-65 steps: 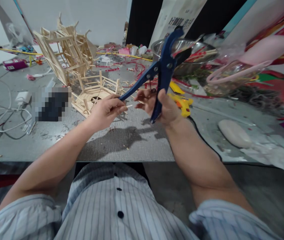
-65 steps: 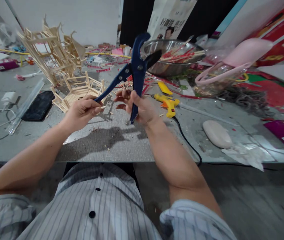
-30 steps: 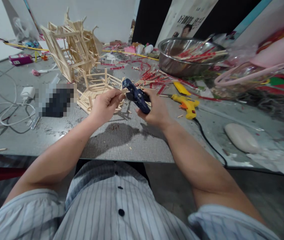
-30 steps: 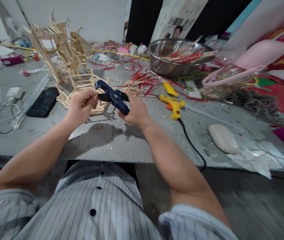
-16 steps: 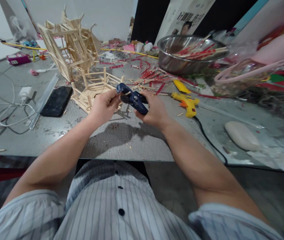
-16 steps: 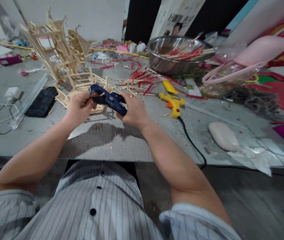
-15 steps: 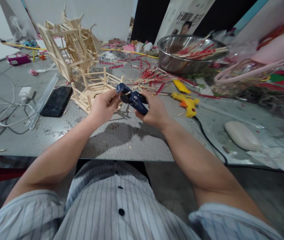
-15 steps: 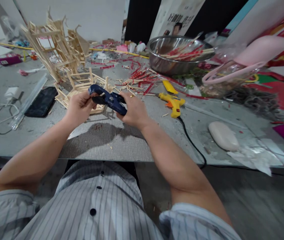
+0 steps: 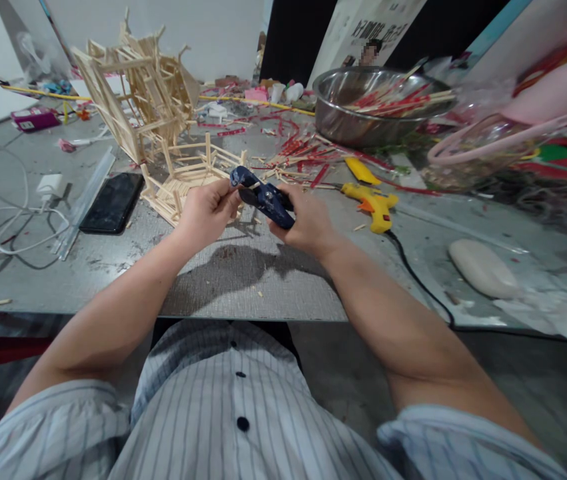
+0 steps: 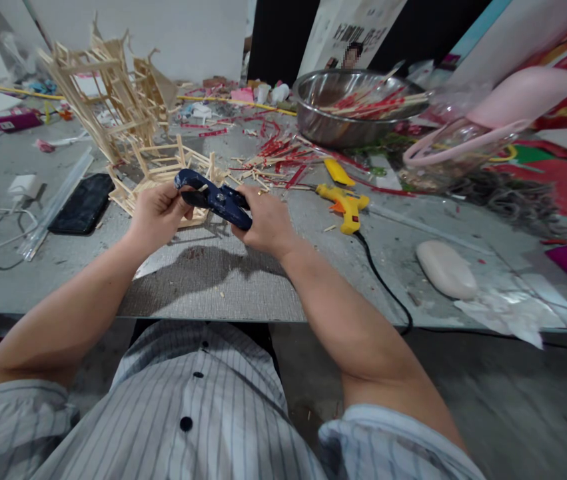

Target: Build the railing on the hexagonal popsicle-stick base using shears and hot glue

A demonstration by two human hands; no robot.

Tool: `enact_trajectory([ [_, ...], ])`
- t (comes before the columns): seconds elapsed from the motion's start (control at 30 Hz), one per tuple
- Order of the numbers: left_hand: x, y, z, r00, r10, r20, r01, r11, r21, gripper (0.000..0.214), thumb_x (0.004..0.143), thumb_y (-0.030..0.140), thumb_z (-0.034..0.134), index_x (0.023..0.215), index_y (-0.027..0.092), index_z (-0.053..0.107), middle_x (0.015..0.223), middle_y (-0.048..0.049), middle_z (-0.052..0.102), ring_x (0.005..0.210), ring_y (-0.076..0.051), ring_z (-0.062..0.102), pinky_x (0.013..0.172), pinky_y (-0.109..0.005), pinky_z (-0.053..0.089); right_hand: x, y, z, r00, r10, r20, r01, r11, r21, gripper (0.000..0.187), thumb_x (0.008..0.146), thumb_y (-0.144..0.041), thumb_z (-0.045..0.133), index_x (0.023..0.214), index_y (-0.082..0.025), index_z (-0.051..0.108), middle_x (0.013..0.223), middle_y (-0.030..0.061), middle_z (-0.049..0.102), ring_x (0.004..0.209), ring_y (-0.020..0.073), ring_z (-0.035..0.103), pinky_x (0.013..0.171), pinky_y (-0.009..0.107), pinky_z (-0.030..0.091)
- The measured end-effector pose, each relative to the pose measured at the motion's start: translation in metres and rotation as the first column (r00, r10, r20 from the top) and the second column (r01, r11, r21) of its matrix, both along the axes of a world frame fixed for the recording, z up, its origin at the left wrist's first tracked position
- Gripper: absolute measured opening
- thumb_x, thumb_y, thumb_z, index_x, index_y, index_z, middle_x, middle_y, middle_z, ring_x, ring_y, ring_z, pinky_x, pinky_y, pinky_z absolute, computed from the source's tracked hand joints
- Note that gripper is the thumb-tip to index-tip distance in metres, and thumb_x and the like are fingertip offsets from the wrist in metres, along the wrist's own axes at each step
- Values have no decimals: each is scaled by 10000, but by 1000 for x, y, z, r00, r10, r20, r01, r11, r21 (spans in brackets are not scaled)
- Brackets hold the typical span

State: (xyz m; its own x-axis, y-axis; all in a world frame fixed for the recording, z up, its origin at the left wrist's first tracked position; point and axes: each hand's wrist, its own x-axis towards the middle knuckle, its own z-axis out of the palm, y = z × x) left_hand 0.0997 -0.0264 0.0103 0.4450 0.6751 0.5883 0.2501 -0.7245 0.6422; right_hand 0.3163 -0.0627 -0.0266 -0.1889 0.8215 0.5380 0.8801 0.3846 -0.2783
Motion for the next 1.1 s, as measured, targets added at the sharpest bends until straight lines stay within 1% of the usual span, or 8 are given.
enact_trajectory([
  [0.2,0,-1,1,1000,14,1,-14,1000,26,453,926,514,502,600,200,491,504,-3,543,440,-88,413,434,-248,287,-2,-2,-1,999,-40,27,40,999,-2,550,694,-309,596,1235,-235,525,1084,122,685,942,330,660,763,469,525],
  [0.33,1,0,1,1000,20,5,-20,999,42,488,924,551,500,588,198,490,499,0,531,438,-85,414,434,-248,285,-4,-2,-4,998,-62,32,62,998,-4,570,676,-315,600,1233,-218,529,1068,131,695,944,346,662,768,488,523],
  [0.57,0,-1,2,1000,28,1,-28,998,51,461,934,496,510,583,198,493,492,6,515,435,-85,405,437,-252,279,-8,-5,-4,998,-54,12,54,999,2,512,687,-288,591,1196,-244,551,1032,105,714,921,330,674,784,495,535],
  [0.7,0,-1,4,1000,25,-3,-25,999,41,432,933,473,522,600,200,493,497,7,517,438,-88,410,436,-254,280,-10,-6,-3,999,-46,7,46,999,-15,469,692,-279,585,1161,-264,573,1040,88,712,915,301,678,775,459,541],
  [0.87,2,3,-4,999,16,28,-16,1000,12,344,917,450,559,681,208,497,506,27,477,440,-88,395,434,-248,275,-11,-7,-4,999,-35,-2,35,999,8,465,686,-279,584,1149,-243,569,1019,74,724,897,287,684,762,438,546],
  [0.97,4,5,-9,997,9,83,-8,1000,-13,259,891,412,602,759,219,489,533,40,459,458,-91,418,452,-239,301,-12,-6,-3,999,-53,0,53,998,-28,462,697,-280,602,1157,-254,568,1032,80,715,921,299,683,780,453,545],
  [1.03,3,5,-9,997,9,79,-10,1000,11,238,894,377,582,752,217,479,553,31,487,482,-97,455,473,-239,329,-12,-6,-3,998,-61,3,61,997,-54,468,702,-279,610,1167,-246,565,1061,96,705,954,311,678,800,469,541],
  [1.1,2,4,-7,999,19,43,-22,997,73,226,909,354,541,740,210,503,566,18,512,505,-104,476,495,-245,346,-12,-5,-3,999,-52,1,52,996,-69,487,704,-280,614,1186,-245,553,1096,106,696,991,320,670,821,481,537],
])
